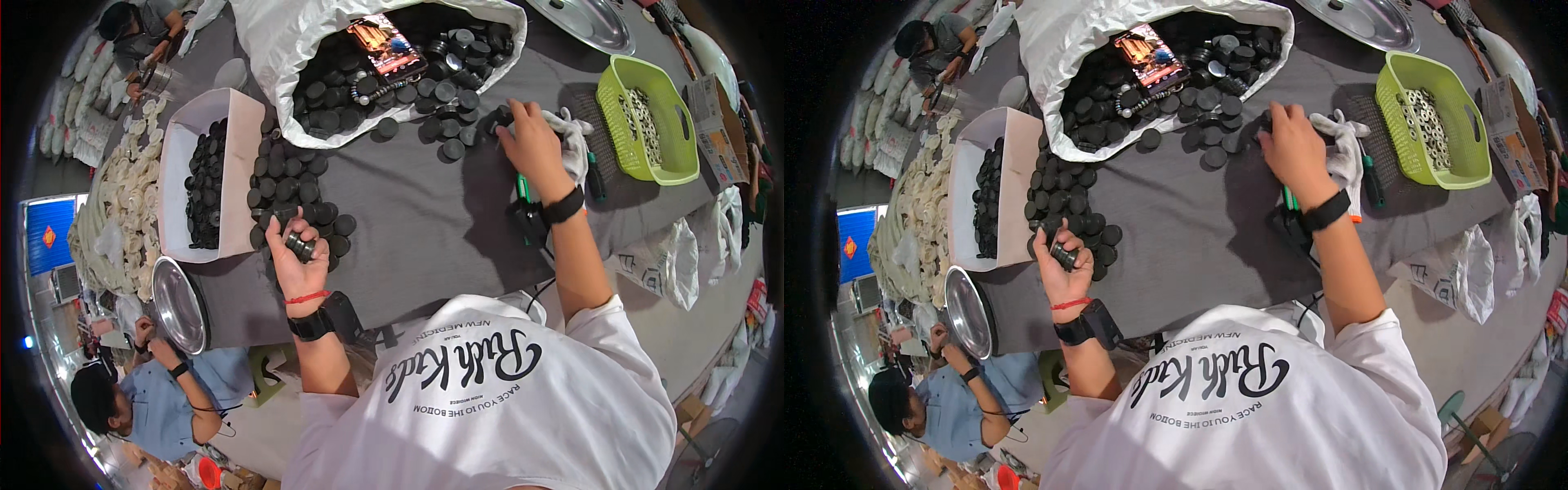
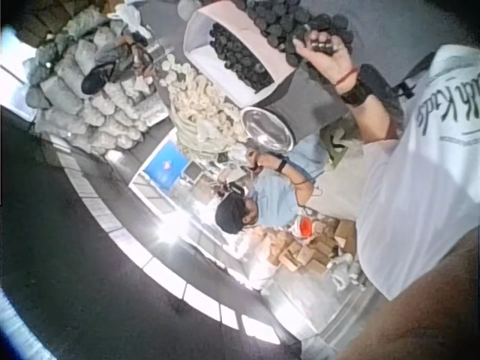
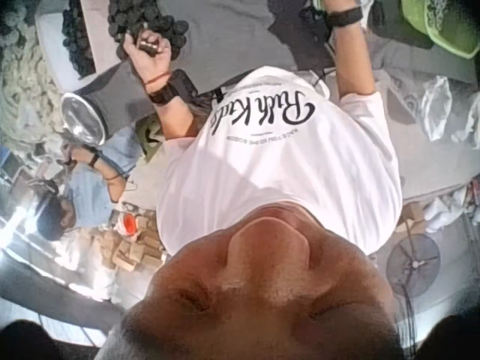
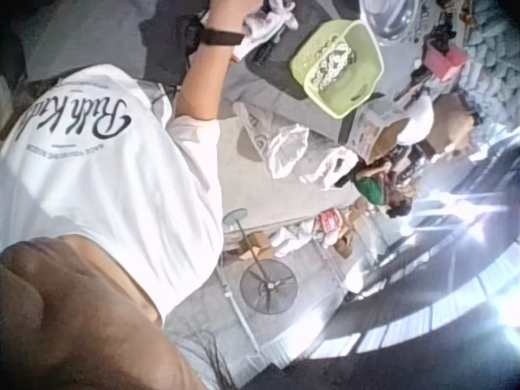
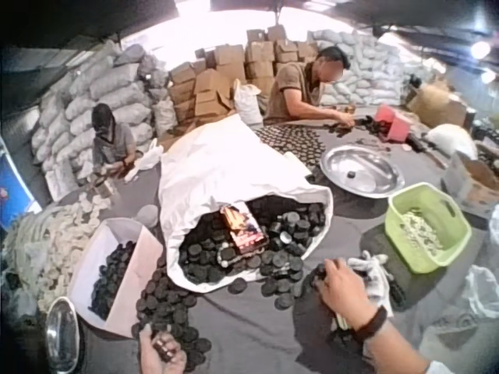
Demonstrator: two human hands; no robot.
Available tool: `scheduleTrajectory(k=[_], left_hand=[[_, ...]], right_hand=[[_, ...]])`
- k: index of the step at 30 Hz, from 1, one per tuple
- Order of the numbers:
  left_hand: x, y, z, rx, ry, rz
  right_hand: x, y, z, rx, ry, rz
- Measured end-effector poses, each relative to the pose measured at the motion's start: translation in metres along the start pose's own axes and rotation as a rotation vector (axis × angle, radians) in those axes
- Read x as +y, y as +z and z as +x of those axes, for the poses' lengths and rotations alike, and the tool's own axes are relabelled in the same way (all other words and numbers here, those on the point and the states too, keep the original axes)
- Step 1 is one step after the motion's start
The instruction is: Inspecting and sorting black plastic caps or covers at a manufacturing workstation.
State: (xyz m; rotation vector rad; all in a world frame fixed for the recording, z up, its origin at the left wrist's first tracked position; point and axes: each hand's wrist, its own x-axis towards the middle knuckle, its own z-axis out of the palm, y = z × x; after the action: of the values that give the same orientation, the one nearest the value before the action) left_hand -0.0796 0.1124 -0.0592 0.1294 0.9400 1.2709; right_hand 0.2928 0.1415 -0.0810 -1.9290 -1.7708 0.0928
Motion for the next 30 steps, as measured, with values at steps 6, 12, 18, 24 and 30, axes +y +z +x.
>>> scheduleTrajectory(k=[6,12,18,24,30], left_hand=[[-0.005,0.004,0.004,0.039,-0.064,-0.27],[-0.043,0.043,-0.038,-0.027,-0.097,0.291],[-0.073,0.085,-0.08,-0.522,-0.025,0.763],[-0.08,0.1,-0.091,-0.565,0.062,0.963],[-0.077,0.1,-0.101,-0.531,0.056,0.862]], right_hand=[[0.025,0.015,0.015,-0.134,-0.024,0.119],[-0.023,-0.029,-0.007,-0.173,0.09,0.611],[-0.089,-0.062,-0.079,-0.041,-0.282,0.747],[-0.09,-0.061,-0.099,0.215,-0.468,0.682],[-0.092,-0.074,-0.103,0.198,-0.5,0.688]])
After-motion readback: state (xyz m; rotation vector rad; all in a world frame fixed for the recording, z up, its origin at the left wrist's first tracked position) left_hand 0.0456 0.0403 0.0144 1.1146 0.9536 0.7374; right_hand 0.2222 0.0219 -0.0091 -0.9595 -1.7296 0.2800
